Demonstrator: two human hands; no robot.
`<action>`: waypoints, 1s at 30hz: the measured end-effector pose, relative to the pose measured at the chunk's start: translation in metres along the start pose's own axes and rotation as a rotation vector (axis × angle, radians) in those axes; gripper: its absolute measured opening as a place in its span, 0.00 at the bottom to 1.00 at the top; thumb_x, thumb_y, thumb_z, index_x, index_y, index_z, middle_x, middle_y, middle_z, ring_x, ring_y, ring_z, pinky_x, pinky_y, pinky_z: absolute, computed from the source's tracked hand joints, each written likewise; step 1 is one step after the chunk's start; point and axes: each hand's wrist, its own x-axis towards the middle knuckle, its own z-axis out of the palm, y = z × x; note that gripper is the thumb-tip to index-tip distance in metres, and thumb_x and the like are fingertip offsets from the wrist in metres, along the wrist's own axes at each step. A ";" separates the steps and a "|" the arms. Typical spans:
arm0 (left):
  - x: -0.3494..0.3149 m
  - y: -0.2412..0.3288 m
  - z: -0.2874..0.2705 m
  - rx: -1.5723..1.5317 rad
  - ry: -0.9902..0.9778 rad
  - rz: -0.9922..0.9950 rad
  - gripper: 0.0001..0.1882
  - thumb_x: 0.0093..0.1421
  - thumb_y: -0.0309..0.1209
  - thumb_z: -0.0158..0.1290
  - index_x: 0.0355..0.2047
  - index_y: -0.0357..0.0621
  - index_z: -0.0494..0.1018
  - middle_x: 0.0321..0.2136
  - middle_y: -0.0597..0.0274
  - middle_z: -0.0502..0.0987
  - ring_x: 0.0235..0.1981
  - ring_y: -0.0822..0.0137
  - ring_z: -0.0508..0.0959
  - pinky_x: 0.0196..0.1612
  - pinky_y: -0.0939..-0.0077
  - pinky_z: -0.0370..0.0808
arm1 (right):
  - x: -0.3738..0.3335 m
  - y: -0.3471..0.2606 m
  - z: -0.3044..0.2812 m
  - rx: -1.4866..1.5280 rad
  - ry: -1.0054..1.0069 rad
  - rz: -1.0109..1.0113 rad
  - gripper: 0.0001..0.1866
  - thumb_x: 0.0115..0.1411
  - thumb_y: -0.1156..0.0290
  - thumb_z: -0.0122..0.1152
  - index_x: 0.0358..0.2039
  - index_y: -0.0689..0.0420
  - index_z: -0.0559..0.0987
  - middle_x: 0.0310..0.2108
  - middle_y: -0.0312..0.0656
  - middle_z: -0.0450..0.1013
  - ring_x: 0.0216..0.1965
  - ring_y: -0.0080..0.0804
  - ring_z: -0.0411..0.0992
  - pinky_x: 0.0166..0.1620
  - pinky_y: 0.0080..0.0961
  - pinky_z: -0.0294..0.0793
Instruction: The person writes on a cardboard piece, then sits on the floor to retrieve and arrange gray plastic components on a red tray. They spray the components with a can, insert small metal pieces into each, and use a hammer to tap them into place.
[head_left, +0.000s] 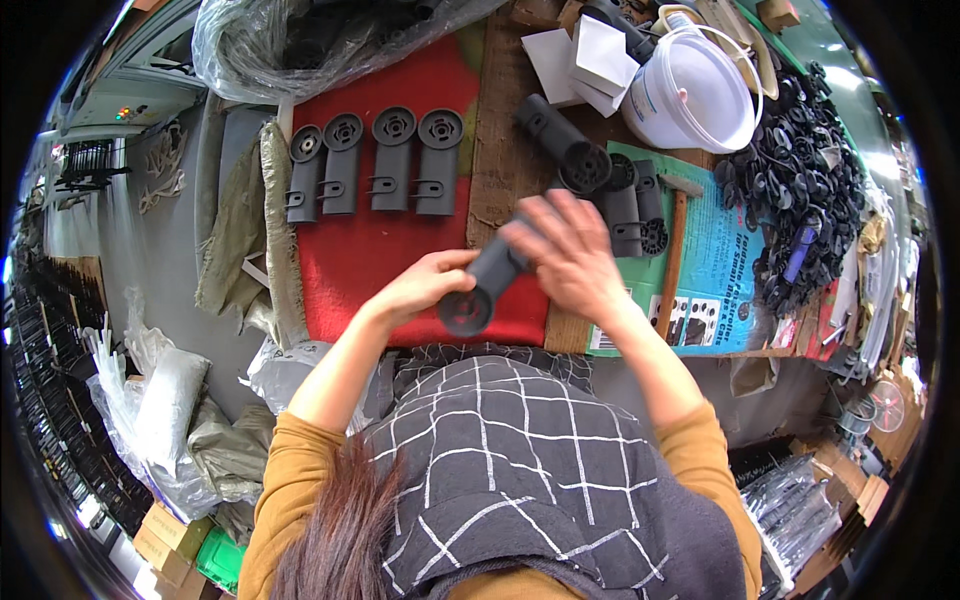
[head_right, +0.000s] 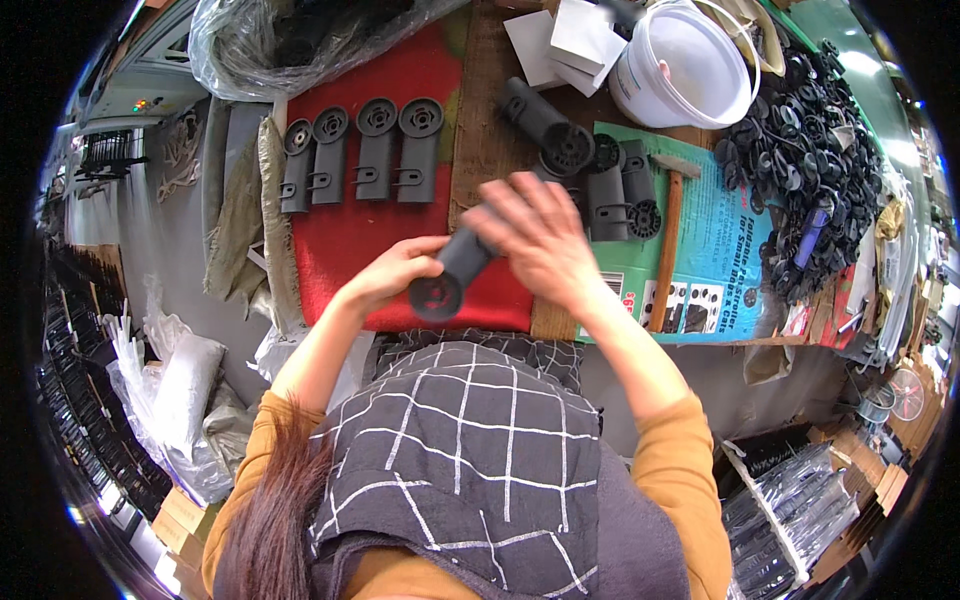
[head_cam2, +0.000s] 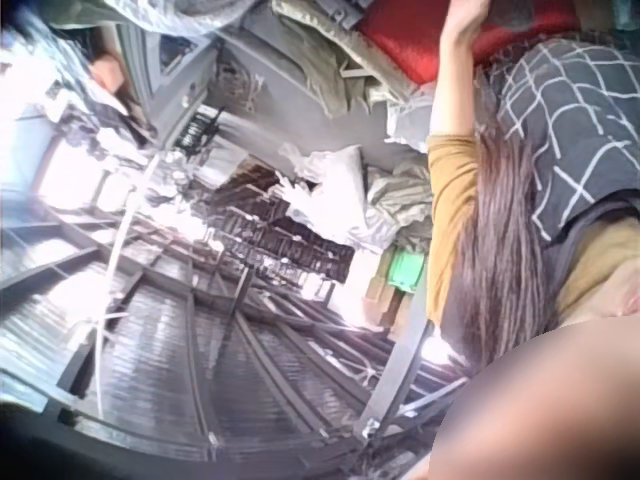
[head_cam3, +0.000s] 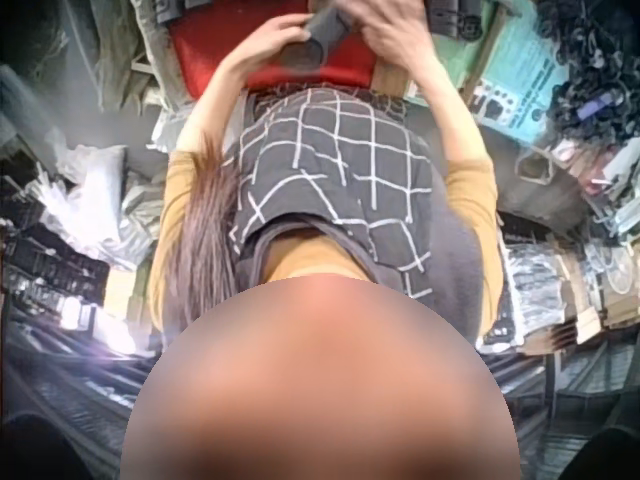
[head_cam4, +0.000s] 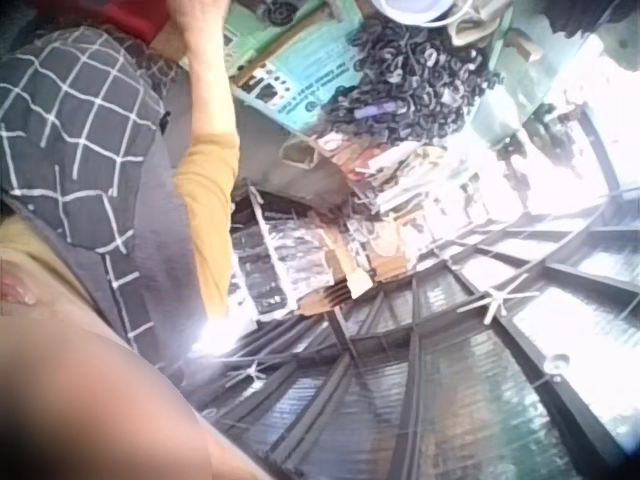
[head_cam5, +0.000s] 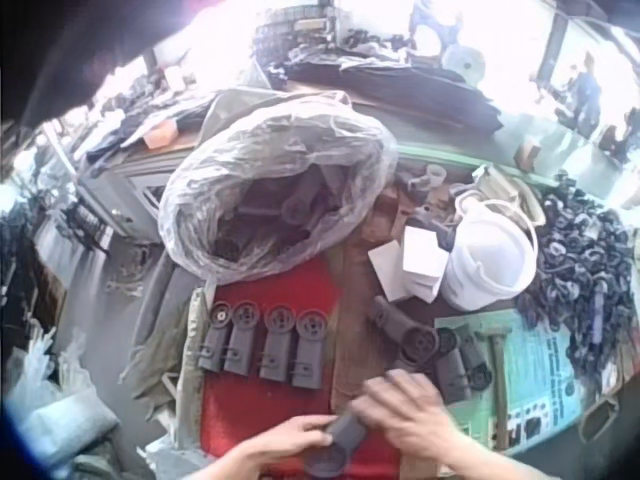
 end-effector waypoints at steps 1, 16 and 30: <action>-0.013 0.009 -0.003 0.138 -0.038 0.015 0.27 0.59 0.31 0.49 0.58 0.32 0.65 0.46 0.60 0.75 0.42 0.74 0.75 0.47 0.78 0.73 | 0.012 -0.011 0.010 -0.037 -0.093 -0.141 0.42 0.41 0.72 0.66 0.60 0.47 0.64 0.59 0.41 0.63 0.63 0.42 0.58 0.65 0.45 0.51; -0.123 -0.067 -0.092 -0.069 0.890 0.162 0.20 0.56 0.32 0.62 0.48 0.41 0.71 0.37 0.66 0.77 0.37 0.74 0.76 0.42 0.77 0.74 | 0.091 0.057 0.063 -0.361 0.202 0.456 0.35 0.47 0.62 0.65 0.54 0.65 0.67 0.44 0.53 0.69 0.49 0.50 0.67 0.52 0.43 0.67; -0.137 -0.074 -0.142 0.158 0.957 0.123 0.34 0.56 0.32 0.62 0.61 0.40 0.64 0.44 0.61 0.77 0.42 0.74 0.77 0.47 0.78 0.72 | 0.099 -0.146 0.094 -0.058 -0.739 -0.409 0.19 0.42 0.69 0.62 0.39 0.54 0.79 0.46 0.38 0.71 0.51 0.35 0.66 0.67 0.40 0.51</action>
